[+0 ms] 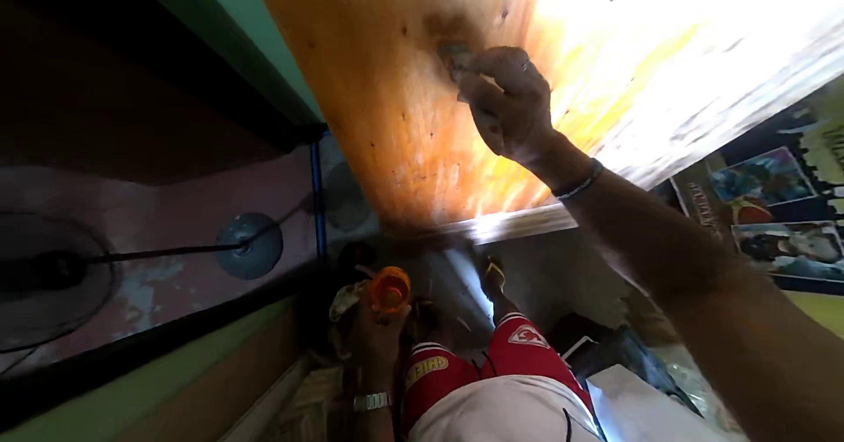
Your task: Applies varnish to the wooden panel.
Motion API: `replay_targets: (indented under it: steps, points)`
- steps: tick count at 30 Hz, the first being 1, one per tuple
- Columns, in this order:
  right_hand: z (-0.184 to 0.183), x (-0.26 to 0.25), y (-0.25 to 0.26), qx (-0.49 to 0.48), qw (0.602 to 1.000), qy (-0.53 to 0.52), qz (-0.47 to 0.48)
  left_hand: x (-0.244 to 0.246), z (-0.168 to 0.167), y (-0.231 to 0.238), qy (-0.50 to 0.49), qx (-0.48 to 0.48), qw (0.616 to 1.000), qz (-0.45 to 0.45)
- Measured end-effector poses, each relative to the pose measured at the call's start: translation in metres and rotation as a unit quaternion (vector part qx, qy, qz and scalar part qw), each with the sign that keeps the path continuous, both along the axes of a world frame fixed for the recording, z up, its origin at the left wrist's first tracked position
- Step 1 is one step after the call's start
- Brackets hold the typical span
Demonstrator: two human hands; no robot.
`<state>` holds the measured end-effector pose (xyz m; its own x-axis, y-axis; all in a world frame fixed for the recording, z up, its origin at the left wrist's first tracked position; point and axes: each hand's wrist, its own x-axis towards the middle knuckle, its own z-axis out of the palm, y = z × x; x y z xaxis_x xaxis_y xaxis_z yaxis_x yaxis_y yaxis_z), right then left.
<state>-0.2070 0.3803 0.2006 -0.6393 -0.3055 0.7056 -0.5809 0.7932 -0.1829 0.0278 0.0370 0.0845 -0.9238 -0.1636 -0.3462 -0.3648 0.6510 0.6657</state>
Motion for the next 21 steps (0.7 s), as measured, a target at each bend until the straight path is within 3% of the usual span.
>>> replay_targets:
  steps: [2,4,6,7,10,14,18,21]
  points:
    - [-0.026,0.030,-0.015,-0.056,0.982,-0.182,-0.014,-0.002,0.018,0.010,-0.002,-0.020,1.000,-0.020]
    - [-0.090,0.056,-0.023,-0.057,0.938,-0.343,0.008,-0.014,0.037,0.024,0.014,-0.034,0.998,-0.041]
    - [-0.137,0.084,-0.017,0.004,0.906,-0.422,0.038,-0.016,0.053,0.034,0.013,-0.029,0.998,-0.052]
    - [-0.140,0.097,-0.013,0.011,0.902,-0.430,0.032,-0.018,0.058,0.037,0.016,-0.027,0.998,-0.052]
    - [-0.097,0.130,0.002,-0.077,0.926,-0.369,-0.016,-0.028,0.072,0.055,0.047,-0.012,0.997,-0.066]
    - [0.015,0.157,0.024,-0.253,0.930,-0.267,-0.021,-0.048,0.085,0.102,0.063,0.026,0.993,-0.092]
    - [0.095,0.173,0.072,-0.298,0.936,-0.187,-0.004,-0.061,0.089,0.160,0.132,-0.015,0.979,-0.156]
    - [0.138,0.178,0.107,-0.304,0.938,-0.162,-0.023,-0.071,0.113,0.209,0.183,0.053,0.969,-0.158]
